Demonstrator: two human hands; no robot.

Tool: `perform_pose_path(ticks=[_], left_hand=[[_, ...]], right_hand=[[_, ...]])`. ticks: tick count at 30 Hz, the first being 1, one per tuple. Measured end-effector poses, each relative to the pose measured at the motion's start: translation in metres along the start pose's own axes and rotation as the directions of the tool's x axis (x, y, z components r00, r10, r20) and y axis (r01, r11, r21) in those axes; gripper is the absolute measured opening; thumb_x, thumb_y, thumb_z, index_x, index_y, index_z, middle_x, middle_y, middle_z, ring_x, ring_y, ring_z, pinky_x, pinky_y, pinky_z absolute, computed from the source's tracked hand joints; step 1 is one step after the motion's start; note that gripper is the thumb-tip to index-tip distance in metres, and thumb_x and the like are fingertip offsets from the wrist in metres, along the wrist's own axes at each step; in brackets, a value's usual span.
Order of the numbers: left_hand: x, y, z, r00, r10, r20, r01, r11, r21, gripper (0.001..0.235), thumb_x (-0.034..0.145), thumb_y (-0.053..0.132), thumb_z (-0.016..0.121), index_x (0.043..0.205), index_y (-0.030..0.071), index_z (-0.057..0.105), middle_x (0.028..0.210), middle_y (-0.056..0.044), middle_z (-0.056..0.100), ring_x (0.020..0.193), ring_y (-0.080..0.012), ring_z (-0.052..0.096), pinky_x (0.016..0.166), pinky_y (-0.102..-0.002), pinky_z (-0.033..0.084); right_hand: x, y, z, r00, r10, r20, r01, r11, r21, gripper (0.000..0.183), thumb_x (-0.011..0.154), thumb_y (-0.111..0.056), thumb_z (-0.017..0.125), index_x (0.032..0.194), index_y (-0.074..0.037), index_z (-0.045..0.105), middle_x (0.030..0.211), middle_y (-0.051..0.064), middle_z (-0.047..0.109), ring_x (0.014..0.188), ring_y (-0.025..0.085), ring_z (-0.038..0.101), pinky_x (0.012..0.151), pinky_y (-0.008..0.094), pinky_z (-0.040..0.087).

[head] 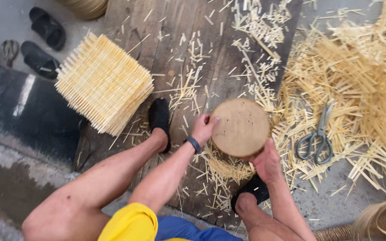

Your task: The person sits on the floor and repeatedly trims the edges of square woven bamboo mats using shears and a circular wooden template. They place the template on the mat, cut around it, and then remove the template to reveal a circular piece.

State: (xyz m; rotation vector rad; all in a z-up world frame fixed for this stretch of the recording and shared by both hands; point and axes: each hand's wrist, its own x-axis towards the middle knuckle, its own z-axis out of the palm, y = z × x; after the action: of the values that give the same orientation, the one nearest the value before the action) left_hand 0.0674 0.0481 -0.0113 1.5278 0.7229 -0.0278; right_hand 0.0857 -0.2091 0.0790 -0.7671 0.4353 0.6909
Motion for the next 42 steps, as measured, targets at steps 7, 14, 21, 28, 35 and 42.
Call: perform_pose_path(ticks=[7, 14, 21, 28, 35, 42], left_hand=[[0.035, 0.078, -0.171, 0.798, 0.595, -0.097, -0.261, 0.486, 0.834, 0.055, 0.084, 0.009, 0.079, 0.135, 0.011, 0.060, 0.136, -0.013, 0.063, 0.129, -0.0345, 0.055, 0.111, -0.045, 0.045], [0.014, 0.170, -0.305, 0.934, 0.046, -0.355, 0.316, 0.361, 0.877, 0.068, 0.073, 0.034, 0.092, 0.125, 0.001, 0.061, 0.122, -0.023, 0.066, 0.119, -0.0384, 0.062, 0.103, -0.046, 0.049], [0.006, 0.195, -0.308, 0.864, 0.390, -0.319, 0.151, 0.404, 0.902, 0.019, 0.111, 0.017, 0.054, 0.115, 0.009, 0.072, 0.103, -0.020, 0.074, 0.099, -0.0344, 0.072, 0.093, -0.044, 0.057], [-0.019, 0.170, -0.167, 0.370, 0.926, 0.075, -0.539, 0.148, 0.830, 0.035, 0.103, -0.002, 0.049, 0.134, 0.003, 0.065, 0.135, -0.020, 0.068, 0.131, -0.0332, 0.064, 0.116, -0.043, 0.048], [-0.115, 0.066, -0.039, 0.317, 0.522, 0.792, -0.909, -0.071, 0.411, 0.050, 0.082, 0.007, 0.060, 0.132, 0.000, 0.059, 0.140, -0.018, 0.063, 0.135, -0.0327, 0.055, 0.117, -0.047, 0.041], [-0.062, 0.070, -0.041, 0.890, 0.452, 0.058, -0.361, 0.622, 0.695, 0.065, 0.079, 0.027, 0.083, 0.132, 0.000, 0.059, 0.131, -0.022, 0.061, 0.123, -0.0346, 0.056, 0.104, -0.048, 0.043]], right_hand=[[0.014, 0.034, -0.051, 0.995, -0.020, -0.100, -0.023, 0.911, -0.413, 0.036, 0.102, -0.025, 0.059, 0.127, 0.001, 0.057, 0.106, 0.015, 0.069, 0.089, 0.026, 0.071, 0.072, 0.041, 0.060], [0.004, 0.047, -0.087, 0.977, 0.005, -0.213, -0.091, 0.913, -0.397, 0.036, 0.103, -0.028, 0.061, 0.125, 0.001, 0.063, 0.098, 0.015, 0.070, 0.085, 0.025, 0.070, 0.070, 0.038, 0.059], [0.001, 0.040, -0.088, 0.978, -0.040, -0.205, -0.047, 0.914, -0.404, 0.034, 0.103, -0.027, 0.061, 0.123, 0.000, 0.063, 0.098, 0.013, 0.070, 0.083, 0.023, 0.069, 0.070, 0.037, 0.059], [-0.003, 0.022, -0.056, 0.981, -0.131, -0.143, 0.090, 0.960, -0.264, 0.043, 0.105, -0.039, 0.054, 0.120, 0.000, 0.064, 0.097, 0.011, 0.069, 0.084, 0.022, 0.070, 0.071, 0.036, 0.060], [0.029, -0.002, -0.037, 0.967, -0.174, -0.188, 0.095, 0.925, -0.369, 0.026, 0.097, -0.022, 0.072, 0.114, -0.002, 0.067, 0.100, 0.003, 0.070, 0.084, 0.011, 0.066, 0.072, 0.027, 0.055], [0.043, 0.008, -0.045, 0.961, -0.252, -0.111, 0.171, 0.864, -0.474, 0.019, 0.093, -0.008, 0.076, 0.107, 0.000, 0.066, 0.098, 0.006, 0.074, 0.083, 0.009, 0.068, 0.078, 0.025, 0.057]])
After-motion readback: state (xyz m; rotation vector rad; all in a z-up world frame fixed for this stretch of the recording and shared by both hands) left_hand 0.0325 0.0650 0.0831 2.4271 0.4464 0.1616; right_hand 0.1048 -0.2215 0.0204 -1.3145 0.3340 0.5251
